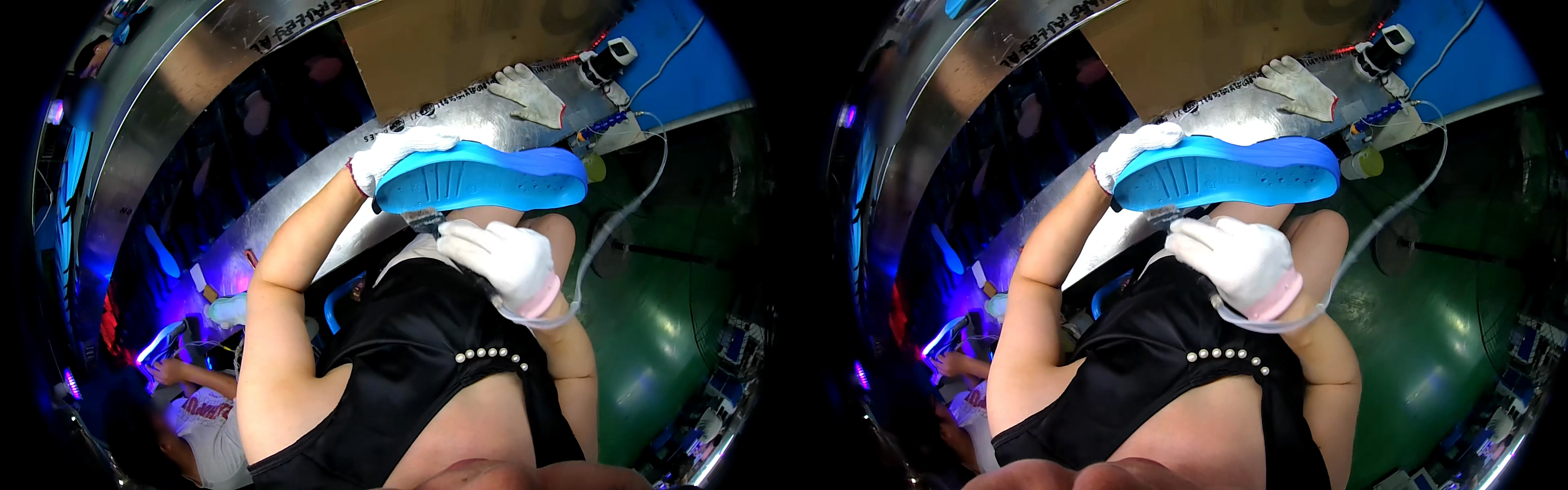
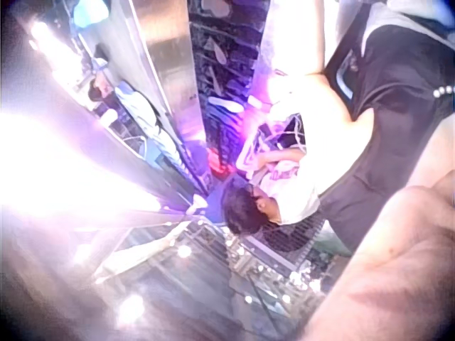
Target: The person uses a brush to apply a substance to blue shoe soles one at a time, then places each sole onto a conveyor belt.
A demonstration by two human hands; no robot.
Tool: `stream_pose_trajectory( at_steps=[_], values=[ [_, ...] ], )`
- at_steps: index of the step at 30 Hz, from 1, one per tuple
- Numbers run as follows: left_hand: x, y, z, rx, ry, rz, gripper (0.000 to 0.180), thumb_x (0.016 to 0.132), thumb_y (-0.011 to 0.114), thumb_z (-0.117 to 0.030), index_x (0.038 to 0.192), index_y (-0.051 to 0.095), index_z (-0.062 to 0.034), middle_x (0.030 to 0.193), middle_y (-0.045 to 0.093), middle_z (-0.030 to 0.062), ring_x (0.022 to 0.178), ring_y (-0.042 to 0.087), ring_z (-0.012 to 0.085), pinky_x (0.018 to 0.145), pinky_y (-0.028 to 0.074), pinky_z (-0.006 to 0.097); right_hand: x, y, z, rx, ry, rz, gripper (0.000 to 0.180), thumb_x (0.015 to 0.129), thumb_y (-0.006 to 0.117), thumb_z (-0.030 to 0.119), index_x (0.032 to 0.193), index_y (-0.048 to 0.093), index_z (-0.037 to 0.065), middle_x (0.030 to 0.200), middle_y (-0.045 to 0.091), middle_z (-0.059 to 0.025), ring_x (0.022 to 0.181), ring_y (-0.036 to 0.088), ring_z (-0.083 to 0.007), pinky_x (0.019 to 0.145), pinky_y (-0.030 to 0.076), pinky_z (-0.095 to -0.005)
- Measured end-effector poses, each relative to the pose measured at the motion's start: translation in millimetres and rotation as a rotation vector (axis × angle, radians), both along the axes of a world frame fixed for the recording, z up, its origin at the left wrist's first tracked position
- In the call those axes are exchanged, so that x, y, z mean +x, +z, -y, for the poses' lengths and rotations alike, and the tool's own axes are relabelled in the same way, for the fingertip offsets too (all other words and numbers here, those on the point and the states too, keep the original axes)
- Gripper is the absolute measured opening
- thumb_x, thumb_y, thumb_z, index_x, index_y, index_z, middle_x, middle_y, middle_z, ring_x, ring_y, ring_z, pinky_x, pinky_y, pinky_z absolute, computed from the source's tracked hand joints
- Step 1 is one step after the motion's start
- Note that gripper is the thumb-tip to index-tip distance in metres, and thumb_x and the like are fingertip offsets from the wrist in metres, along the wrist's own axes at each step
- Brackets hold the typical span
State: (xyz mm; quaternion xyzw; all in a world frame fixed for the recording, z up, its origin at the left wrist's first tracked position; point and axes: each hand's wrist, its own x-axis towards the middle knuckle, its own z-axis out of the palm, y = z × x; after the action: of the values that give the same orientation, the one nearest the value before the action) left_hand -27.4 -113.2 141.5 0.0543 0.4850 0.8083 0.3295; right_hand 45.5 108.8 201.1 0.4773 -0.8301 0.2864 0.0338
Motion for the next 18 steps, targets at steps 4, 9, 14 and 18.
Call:
stream_pose_trajectory(
  at_steps=[4,9,14,18],
  values=[
    [-1,1,8,-0.291,0.167,-0.264,0.035,0.087,0.066,-0.038,0.107,0.065,-0.0103,0.100,0.064,0.0070,0.090,0.063,0.0184,0.079,0.052,0.031,-18,-9,-4,-0.251,-0.108,0.055,0.034,0.063,0.070,0.006,0.097,0.069,0.012,0.097,0.069,-0.0062,0.078,0.066,-0.0204,0.066,0.053,-0.0302],
    [1,0,13,-0.360,0.240,-0.345,0.040,0.084,0.070,-0.040,0.113,0.064,-0.0122,0.110,0.062,0.0066,0.098,0.061,0.0192,0.084,0.051,0.032,0,1,-1,-0.135,-0.049,-0.149,0.026,0.069,0.067,0.010,0.095,0.070,0.008,0.098,0.071,-0.0083,0.068,0.063,-0.0209,0.059,0.050,-0.0286],
    [-6,-26,43,-0.358,0.068,-0.534,0.042,0.093,0.053,-0.012,0.135,0.053,-0.0154,0.139,0.047,0.0103,0.128,0.046,0.0250,0.108,0.038,0.036,-5,6,-7,-0.038,-0.070,-0.212,0.022,0.069,0.070,0.005,0.091,0.072,0.007,0.096,0.072,-0.0102,0.065,0.064,-0.0189,0.055,0.047,-0.0252],
    [-3,-15,46,-0.252,0.095,-0.491,0.039,0.096,0.050,-0.019,0.134,0.053,-0.0126,0.136,0.049,0.0103,0.125,0.048,0.0240,0.106,0.039,0.034,-9,7,-11,-0.157,-0.084,-0.241,0.021,0.072,0.071,0.012,0.092,0.072,0.009,0.096,0.072,-0.0088,0.064,0.063,-0.0174,0.055,0.047,-0.0255]
  ],
)
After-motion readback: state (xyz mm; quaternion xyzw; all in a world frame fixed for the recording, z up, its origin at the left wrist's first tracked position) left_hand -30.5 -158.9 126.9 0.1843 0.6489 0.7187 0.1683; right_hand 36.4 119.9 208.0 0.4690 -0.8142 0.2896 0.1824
